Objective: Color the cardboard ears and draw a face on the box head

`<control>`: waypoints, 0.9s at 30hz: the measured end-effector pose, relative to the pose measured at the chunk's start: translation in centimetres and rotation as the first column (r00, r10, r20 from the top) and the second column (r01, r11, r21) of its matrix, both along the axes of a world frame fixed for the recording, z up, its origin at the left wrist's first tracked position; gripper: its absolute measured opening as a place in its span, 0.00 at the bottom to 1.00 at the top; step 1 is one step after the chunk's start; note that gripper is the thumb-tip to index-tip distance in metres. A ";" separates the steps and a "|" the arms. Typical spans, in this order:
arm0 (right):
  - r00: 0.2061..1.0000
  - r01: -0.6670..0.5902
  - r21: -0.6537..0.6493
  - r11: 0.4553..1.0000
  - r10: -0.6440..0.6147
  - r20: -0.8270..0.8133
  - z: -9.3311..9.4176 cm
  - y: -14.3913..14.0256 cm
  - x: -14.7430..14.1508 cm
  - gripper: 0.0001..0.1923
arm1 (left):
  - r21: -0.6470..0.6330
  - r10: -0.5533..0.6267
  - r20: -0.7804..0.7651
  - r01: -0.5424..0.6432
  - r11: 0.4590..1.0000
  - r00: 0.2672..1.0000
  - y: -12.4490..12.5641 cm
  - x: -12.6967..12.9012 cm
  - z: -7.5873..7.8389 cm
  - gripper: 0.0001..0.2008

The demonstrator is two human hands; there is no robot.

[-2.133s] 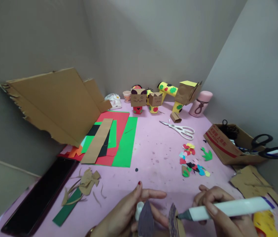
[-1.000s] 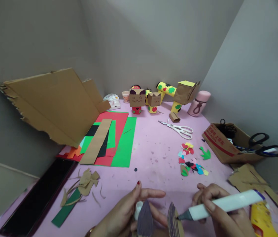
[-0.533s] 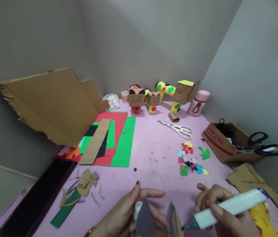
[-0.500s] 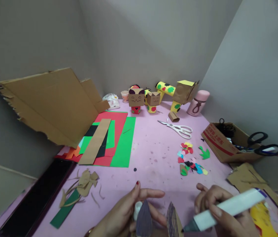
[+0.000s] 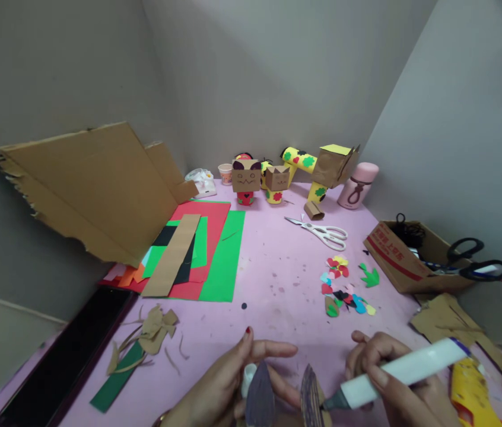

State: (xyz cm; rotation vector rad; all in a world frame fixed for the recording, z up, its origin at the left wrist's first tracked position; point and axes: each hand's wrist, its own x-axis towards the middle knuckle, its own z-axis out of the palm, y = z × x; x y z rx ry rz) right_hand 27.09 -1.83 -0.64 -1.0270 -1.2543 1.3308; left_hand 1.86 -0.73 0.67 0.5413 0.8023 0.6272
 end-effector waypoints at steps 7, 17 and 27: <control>0.992 0.125 0.013 0.992 -0.125 -0.013 -0.3 0.2 0.1 0.07 | 0.003 -0.002 0.001 0.002 1.000 1.000 -0.1 -0.1 0.2 0.32; 0.996 0.080 -0.065 0.995 -0.082 -0.025 1.3 -0.4 -0.6 0.12 | 0.005 -0.004 -0.026 0.004 1.000 1.000 0.1 0.0 0.2 0.32; 0.995 -0.017 -0.033 0.999 0.020 0.095 0.2 -0.1 0.5 0.11 | 0.032 0.008 0.006 -0.008 0.999 1.000 -0.1 -0.1 -0.1 0.31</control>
